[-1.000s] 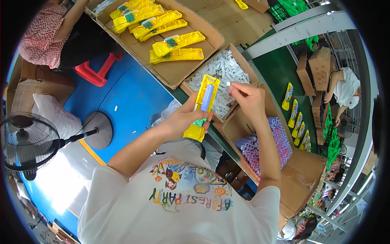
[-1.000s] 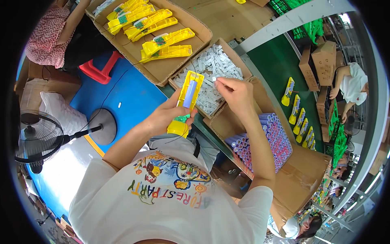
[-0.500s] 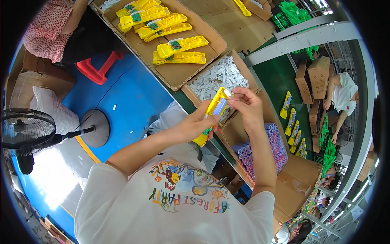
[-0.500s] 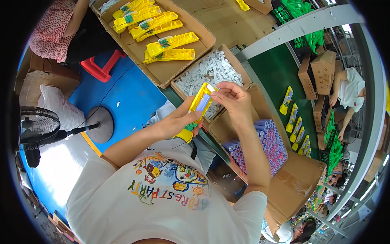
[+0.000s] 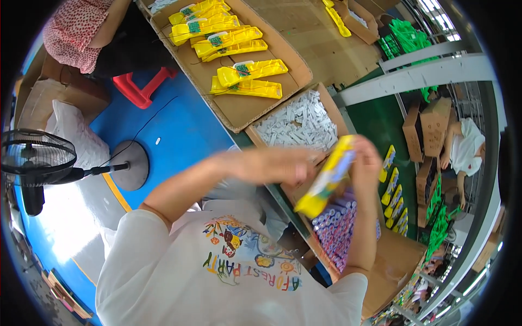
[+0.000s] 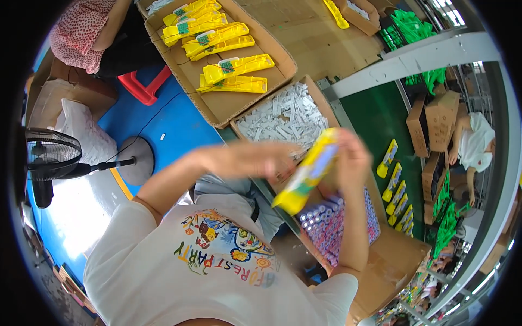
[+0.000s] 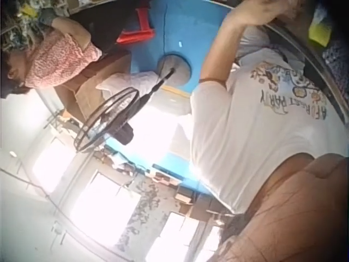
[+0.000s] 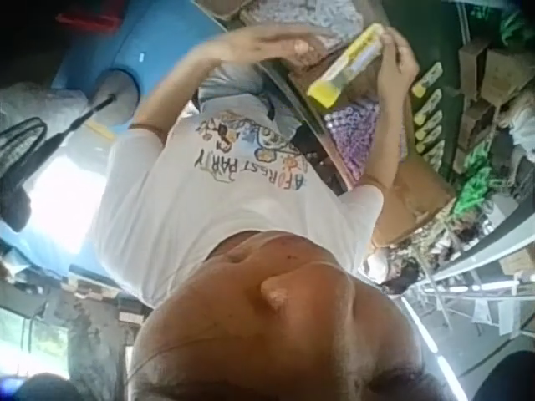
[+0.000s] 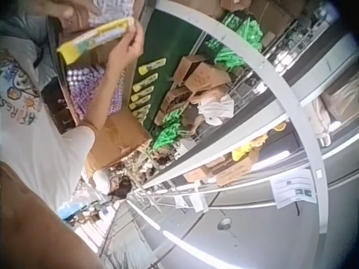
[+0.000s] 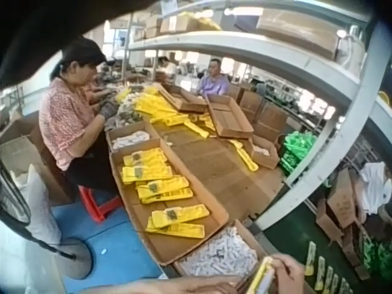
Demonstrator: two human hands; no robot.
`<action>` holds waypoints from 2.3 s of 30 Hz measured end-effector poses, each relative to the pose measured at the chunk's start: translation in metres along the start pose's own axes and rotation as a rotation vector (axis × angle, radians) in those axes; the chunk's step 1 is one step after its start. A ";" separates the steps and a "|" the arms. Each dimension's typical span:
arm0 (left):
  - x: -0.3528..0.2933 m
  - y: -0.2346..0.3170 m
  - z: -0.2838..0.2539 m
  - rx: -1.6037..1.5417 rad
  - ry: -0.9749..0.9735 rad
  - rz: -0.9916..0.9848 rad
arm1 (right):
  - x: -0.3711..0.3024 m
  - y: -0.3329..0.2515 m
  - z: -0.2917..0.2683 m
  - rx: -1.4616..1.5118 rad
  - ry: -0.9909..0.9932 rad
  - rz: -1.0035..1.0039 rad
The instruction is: Assembling flashlights by inserting batteries and internal components into yellow plastic casings.
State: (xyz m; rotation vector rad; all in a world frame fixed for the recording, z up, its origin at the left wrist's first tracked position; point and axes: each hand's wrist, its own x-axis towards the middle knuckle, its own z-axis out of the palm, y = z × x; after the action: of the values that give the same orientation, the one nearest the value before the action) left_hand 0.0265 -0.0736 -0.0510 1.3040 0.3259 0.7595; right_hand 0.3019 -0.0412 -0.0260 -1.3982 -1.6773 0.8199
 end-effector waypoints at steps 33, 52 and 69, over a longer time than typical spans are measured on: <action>-0.016 0.009 0.039 -0.932 0.513 -0.364 | -0.082 -0.073 0.065 -0.546 -0.102 -1.005; -0.014 -0.009 0.065 -0.085 0.410 -0.030 | -0.103 -0.089 0.080 -0.410 0.222 -0.413; -0.013 -0.014 0.081 -0.237 0.116 -0.267 | -0.111 -0.061 -0.013 -0.879 0.173 -0.361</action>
State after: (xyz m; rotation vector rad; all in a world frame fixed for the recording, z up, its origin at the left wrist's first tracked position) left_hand 0.0716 -0.1433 -0.0450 0.9719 0.4784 0.6269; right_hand 0.2930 -0.1615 0.0146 -1.5615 -2.1627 -0.2955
